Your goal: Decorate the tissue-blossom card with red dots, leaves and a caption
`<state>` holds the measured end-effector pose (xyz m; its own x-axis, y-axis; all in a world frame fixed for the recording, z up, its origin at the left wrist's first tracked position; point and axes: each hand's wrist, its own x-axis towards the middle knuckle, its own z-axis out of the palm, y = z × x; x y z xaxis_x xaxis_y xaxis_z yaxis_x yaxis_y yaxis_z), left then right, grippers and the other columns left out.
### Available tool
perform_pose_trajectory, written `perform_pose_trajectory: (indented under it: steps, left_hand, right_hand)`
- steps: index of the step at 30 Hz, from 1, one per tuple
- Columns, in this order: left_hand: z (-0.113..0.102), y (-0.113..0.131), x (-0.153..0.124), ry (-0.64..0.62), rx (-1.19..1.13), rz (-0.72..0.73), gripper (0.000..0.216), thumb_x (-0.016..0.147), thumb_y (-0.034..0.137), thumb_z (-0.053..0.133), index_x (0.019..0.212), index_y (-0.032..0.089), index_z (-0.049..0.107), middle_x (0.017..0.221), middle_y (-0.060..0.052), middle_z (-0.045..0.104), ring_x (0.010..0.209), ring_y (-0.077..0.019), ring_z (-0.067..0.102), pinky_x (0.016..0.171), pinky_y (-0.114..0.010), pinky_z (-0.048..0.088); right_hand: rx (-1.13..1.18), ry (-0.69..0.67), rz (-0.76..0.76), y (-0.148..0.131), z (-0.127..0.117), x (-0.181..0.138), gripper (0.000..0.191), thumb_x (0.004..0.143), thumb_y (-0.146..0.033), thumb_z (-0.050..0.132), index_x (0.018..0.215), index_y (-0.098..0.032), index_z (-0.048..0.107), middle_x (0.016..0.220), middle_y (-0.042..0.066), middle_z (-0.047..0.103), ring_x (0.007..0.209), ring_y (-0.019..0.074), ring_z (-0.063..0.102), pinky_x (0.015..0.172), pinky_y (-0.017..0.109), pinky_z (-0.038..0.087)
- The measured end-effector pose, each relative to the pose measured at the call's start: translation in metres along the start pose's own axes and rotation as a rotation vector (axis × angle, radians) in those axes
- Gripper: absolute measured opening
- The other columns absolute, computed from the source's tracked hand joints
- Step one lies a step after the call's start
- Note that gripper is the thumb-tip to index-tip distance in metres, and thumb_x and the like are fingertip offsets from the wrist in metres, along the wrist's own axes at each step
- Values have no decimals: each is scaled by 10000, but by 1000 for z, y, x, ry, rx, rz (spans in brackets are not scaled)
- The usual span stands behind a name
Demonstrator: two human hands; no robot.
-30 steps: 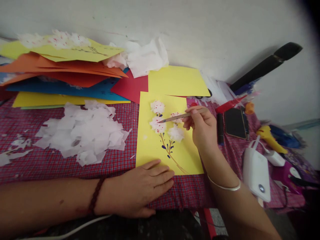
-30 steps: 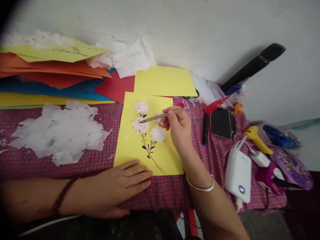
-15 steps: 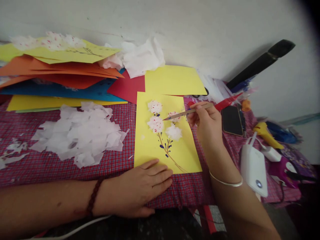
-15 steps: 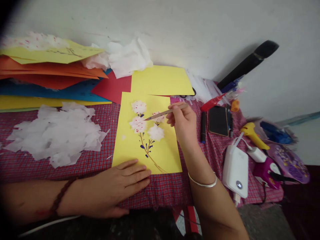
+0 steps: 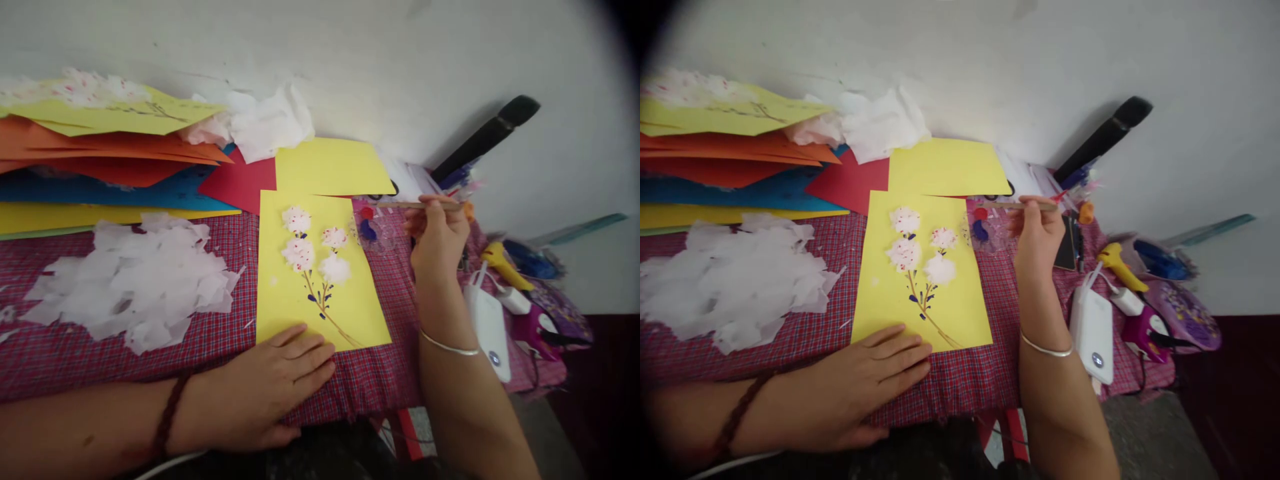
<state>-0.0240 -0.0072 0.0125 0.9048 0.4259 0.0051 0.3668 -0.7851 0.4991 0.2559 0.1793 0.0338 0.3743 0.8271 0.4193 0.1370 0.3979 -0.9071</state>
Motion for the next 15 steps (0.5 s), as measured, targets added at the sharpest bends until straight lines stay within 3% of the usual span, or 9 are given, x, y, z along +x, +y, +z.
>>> perform_pose_trajectory:
  steps: [5,15]
  left_hand:
    - [2,0,-1,4,-5,-18,746,894,484,635,1520,177,370,1586,-77,417,1464,-251,355,1267,-410,150]
    - [-1,-1,-1,-8,-12,-9,705,914,484,614,1510,176,395,1593,-84,408,1476,-253,346,1269,-421,161]
  right_hand:
    - [-10,189,104,30,-23,23,141,825,-339,620,868,-206,637,619,-16,660,433,100,533,403,215,392]
    - [-52,187,118,49,-22,25,92,798,-296,616,799,-204,625,580,-28,634,462,119,561,484,260,474]
